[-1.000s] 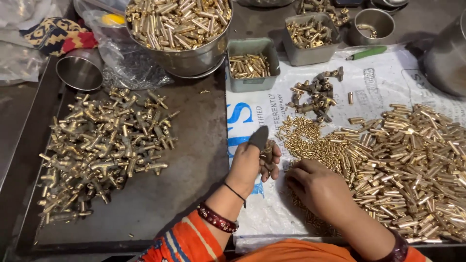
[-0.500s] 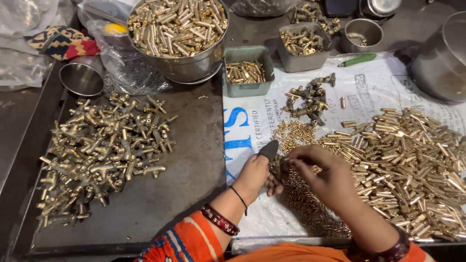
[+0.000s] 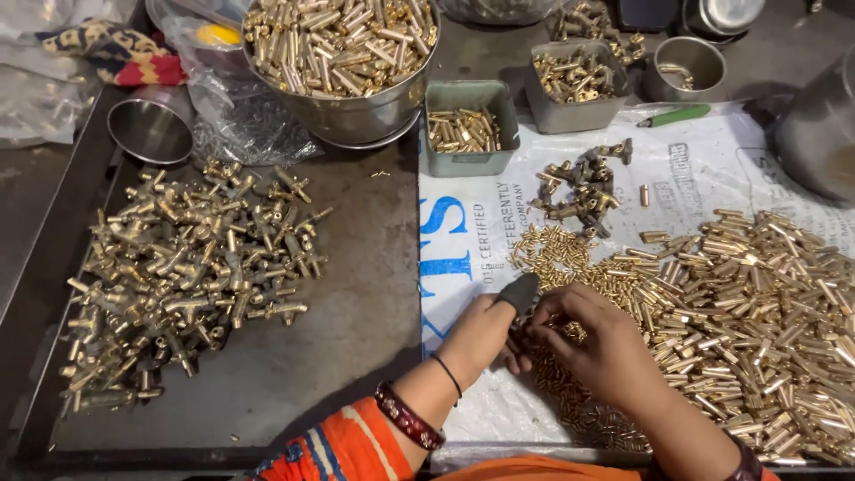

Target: Sorting and manual assembly of small brass metal components at a workbench.

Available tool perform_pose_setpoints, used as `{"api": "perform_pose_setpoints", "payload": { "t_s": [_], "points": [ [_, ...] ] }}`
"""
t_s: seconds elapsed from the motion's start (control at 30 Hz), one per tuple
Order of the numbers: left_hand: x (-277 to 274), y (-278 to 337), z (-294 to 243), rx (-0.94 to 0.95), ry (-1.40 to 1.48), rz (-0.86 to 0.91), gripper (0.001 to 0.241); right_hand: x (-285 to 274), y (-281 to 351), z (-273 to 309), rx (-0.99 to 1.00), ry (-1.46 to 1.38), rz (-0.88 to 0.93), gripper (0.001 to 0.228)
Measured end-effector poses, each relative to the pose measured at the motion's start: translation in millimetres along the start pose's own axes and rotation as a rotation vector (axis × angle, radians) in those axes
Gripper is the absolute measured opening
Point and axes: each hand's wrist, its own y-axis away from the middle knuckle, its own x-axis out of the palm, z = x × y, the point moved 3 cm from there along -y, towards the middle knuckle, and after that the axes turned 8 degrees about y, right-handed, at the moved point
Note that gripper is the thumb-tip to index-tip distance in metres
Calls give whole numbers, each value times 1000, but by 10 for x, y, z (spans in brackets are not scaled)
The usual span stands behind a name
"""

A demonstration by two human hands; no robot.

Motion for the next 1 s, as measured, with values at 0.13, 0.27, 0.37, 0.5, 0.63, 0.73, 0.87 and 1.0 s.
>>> {"api": "perform_pose_setpoints", "payload": {
  "t_s": [0.13, 0.27, 0.37, 0.5, 0.63, 0.73, 0.87, 1.0],
  "points": [
    [85, 75, -137, -11, -68, -10, 34, -192, -322, -304, 69, -31, 36, 24],
    [-102, -140, 69, 157, -138, 82, 32, -376, -635, -536, 194, 237, -92, 24],
    [-224, -249, 117, 156, 5, 91, 39, -253, -682, -794, 214, 459, -146, 24],
    [-10, 19, -259, 41, 185, -4, 29, -180, -558, -790, 303, 81, -224, 21],
    [176, 211, -431, 57, 260, -7, 25, -201, -384, -485, 172, -448, -189, 24],
    [144, 124, -218, 196, 135, 43, 24, -186, -361, -578, 240, -323, -168, 27],
    [348, 285, 4, 27, -369, 323, 19, 14, -543, -279, 134, 76, -26, 27],
    [352, 222, 435, -149, -357, 673, 21, 180, -759, 182, -333, 250, -38, 32]
  ]
}}
